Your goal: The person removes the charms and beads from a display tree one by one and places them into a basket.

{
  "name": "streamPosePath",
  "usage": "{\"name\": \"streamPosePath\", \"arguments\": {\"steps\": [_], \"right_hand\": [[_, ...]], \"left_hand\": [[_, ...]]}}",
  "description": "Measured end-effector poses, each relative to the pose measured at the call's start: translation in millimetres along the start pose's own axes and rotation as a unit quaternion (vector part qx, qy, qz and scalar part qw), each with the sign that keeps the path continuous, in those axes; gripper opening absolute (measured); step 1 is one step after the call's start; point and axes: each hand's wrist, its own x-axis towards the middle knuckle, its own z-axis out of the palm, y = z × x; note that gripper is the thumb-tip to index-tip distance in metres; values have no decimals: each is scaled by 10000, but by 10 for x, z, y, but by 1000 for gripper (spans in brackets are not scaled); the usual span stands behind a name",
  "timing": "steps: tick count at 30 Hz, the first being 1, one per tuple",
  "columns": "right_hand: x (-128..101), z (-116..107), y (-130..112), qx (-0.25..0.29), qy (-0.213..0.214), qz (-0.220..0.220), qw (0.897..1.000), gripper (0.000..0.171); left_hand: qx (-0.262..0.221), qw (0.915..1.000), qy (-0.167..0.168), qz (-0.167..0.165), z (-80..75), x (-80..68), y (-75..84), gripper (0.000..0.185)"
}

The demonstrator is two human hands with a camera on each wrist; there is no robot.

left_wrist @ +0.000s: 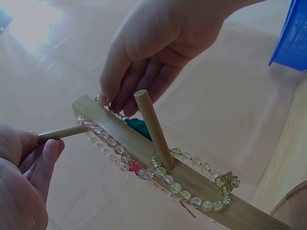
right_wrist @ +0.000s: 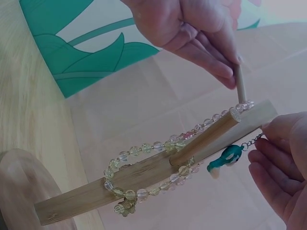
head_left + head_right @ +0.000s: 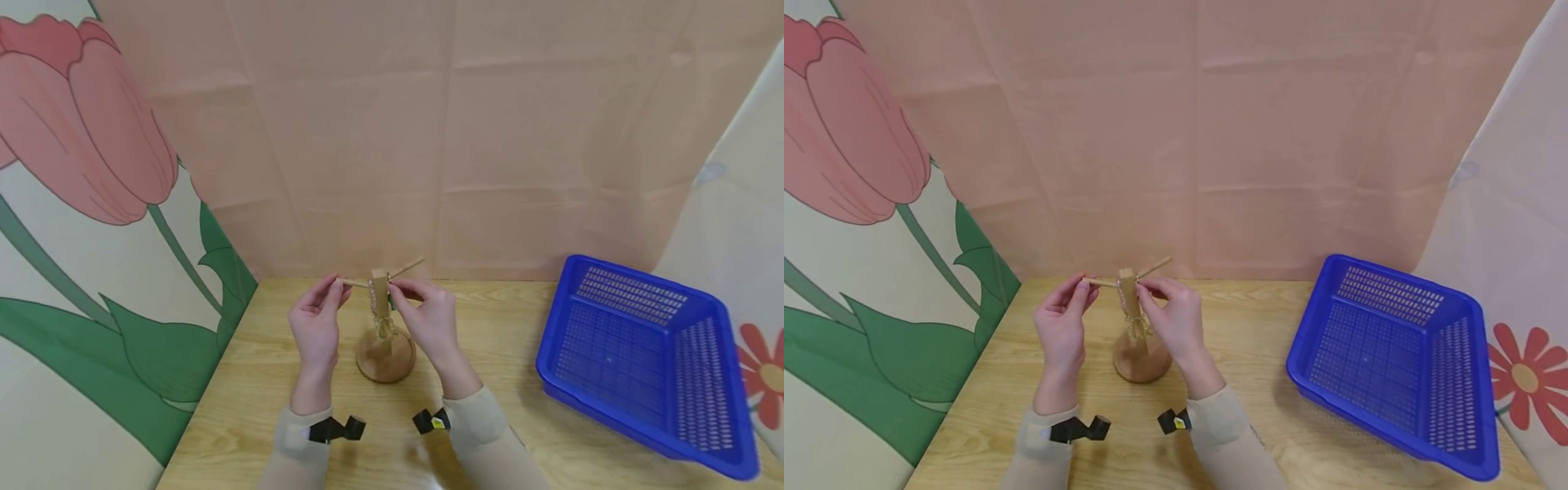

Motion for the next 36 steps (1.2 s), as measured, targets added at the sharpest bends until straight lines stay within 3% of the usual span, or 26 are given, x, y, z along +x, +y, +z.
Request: {"name": "streamPosePath", "arguments": {"steps": [36], "right_hand": [[26, -124, -24, -52, 221, -197, 9995, 5]], "left_hand": [[-157, 9999, 43, -25, -3, 2, -11, 20]]}}
